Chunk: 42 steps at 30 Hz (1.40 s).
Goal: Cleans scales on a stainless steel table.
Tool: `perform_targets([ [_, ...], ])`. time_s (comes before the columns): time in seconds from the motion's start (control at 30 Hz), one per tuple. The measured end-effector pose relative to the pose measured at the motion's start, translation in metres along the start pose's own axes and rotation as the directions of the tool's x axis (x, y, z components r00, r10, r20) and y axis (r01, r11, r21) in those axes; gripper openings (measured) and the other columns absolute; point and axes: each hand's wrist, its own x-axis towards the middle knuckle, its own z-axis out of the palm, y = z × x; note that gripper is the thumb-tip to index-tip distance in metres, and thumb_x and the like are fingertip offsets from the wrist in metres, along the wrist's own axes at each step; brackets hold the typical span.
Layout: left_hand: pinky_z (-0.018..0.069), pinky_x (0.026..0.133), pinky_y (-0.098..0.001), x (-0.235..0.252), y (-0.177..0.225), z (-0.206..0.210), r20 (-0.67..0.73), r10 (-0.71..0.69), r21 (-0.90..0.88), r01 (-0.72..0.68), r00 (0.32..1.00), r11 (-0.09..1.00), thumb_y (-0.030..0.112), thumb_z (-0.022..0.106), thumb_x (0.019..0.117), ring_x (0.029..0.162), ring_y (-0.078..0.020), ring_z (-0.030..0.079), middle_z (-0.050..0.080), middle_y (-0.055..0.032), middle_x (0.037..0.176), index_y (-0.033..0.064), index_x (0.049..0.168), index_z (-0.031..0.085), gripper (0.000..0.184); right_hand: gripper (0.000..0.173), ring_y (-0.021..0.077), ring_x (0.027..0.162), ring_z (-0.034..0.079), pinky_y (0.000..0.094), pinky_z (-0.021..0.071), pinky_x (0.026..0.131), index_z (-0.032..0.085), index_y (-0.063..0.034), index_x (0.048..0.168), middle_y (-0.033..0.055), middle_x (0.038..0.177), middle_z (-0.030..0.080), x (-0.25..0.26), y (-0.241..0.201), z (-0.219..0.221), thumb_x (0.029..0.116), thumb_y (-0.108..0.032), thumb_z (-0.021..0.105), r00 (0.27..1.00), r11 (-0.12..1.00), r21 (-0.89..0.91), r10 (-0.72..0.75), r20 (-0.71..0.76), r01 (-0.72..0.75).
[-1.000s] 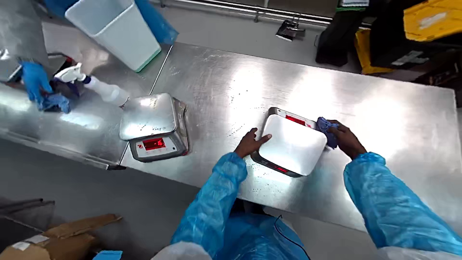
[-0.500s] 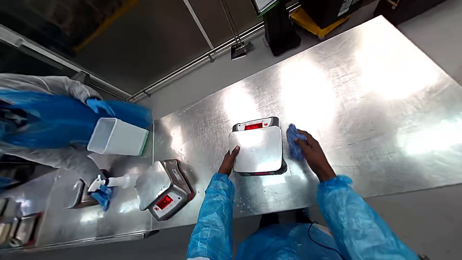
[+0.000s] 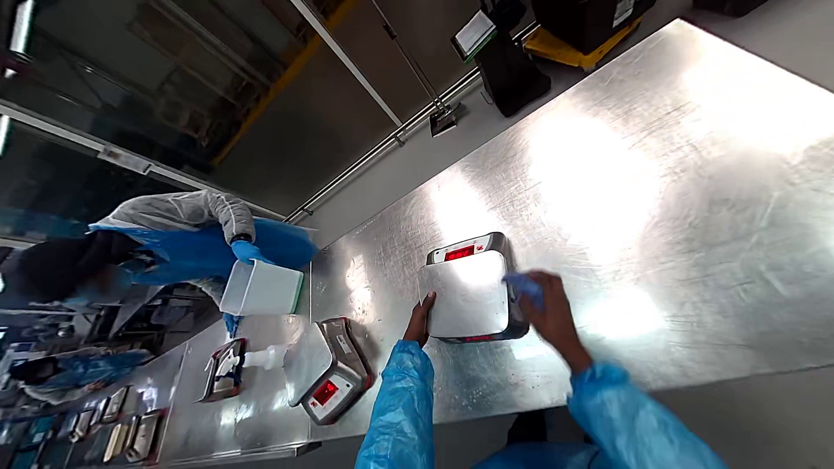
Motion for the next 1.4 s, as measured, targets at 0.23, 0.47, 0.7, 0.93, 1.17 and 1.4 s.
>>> perform_targets([
  [0.23, 0.0548, 0.093, -0.0449, 0.005, -0.009, -0.006, -0.028, -0.005, 0.021, 0.005, 1.000, 1.000, 0.052, 0.050, 0.1039, 0.108, -0.0242, 0.066, 0.067, -0.0155, 0.125, 0.0090, 0.144, 0.053, 0.059, 0.040, 0.0404, 0.135, 0.049, 0.0573, 0.0398, 0.112, 0.058, -0.0023, 0.140, 0.0263, 0.143, 0.052, 0.135, 0.035, 0.031, 0.1029, -0.013, 0.049, 0.965, 0.991, 0.132, -0.057, 0.258, 0.024],
  [0.47, 0.0554, 0.095, -0.0438, 0.009, -0.012, -0.011, 0.010, 0.062, 0.024, -0.062, 0.998, 0.998, 0.047, 0.050, 0.1051, 0.106, -0.0233, 0.068, 0.069, -0.0167, 0.121, 0.0044, 0.141, 0.054, 0.056, 0.043, 0.0329, 0.122, 0.061, 0.0565, 0.0497, 0.102, 0.063, -0.0054, 0.135, 0.0177, 0.133, 0.062, -0.029, 0.013, -0.012, 0.0954, -0.021, 0.056, 0.961, 1.000, 0.010, -0.014, 0.278, 0.012],
  [0.7, 0.0567, 0.093, -0.0424, 0.011, -0.014, -0.014, 0.029, 0.090, -0.016, -0.090, 0.995, 0.996, 0.049, 0.057, 0.1016, 0.102, -0.0215, 0.070, 0.071, -0.0148, 0.116, 0.0057, 0.137, 0.059, 0.056, 0.043, 0.0476, 0.122, 0.054, 0.0640, 0.0483, 0.091, 0.073, -0.0210, 0.124, 0.0185, 0.139, 0.058, -0.003, -0.044, 0.031, 0.0815, -0.014, 0.069, 0.925, 0.843, -0.381, -0.329, 0.191, 0.379],
  [0.93, 0.0567, 0.090, -0.0430, 0.000, -0.005, -0.017, 0.051, 0.073, 0.060, -0.076, 0.996, 0.995, 0.051, 0.057, 0.1013, 0.099, -0.0213, 0.070, 0.072, -0.0129, 0.115, 0.0112, 0.138, 0.059, 0.055, 0.033, 0.0517, 0.113, 0.058, 0.0716, 0.0481, 0.081, 0.072, -0.0158, 0.122, 0.0231, 0.128, 0.063, 0.172, -0.035, 0.048, 0.0904, -0.026, 0.074, 0.898, 0.855, -0.404, -0.147, 0.414, 0.326],
  [1.17, 0.0583, 0.091, -0.0399, 0.016, -0.013, -0.017, 0.053, 0.122, -0.017, -0.121, 0.991, 0.992, 0.045, 0.059, 0.1021, 0.098, -0.0198, 0.071, 0.073, -0.0136, 0.112, 0.0047, 0.136, 0.059, 0.053, 0.030, 0.0262, 0.115, 0.065, 0.0525, 0.0490, 0.104, 0.075, -0.0093, 0.112, 0.0113, 0.119, 0.070, 0.236, -0.014, 0.075, 0.1002, -0.034, 0.063, 0.599, 0.945, 0.032, -0.232, 0.766, 0.326],
  [1.4, 0.0562, 0.096, -0.0396, 0.017, -0.016, -0.016, 0.036, 0.152, 0.046, -0.153, 0.988, 0.987, 0.048, 0.055, 0.1028, 0.103, -0.0181, 0.070, 0.072, -0.0130, 0.116, 0.0032, 0.137, 0.058, 0.057, 0.027, 0.0261, 0.096, 0.070, 0.0555, 0.0532, 0.089, 0.078, -0.0126, 0.105, 0.0097, 0.099, 0.074, 0.242, -0.053, 0.102, 0.1011, -0.033, 0.061, 0.443, 0.908, 0.071, -0.268, 0.855, 0.413],
])
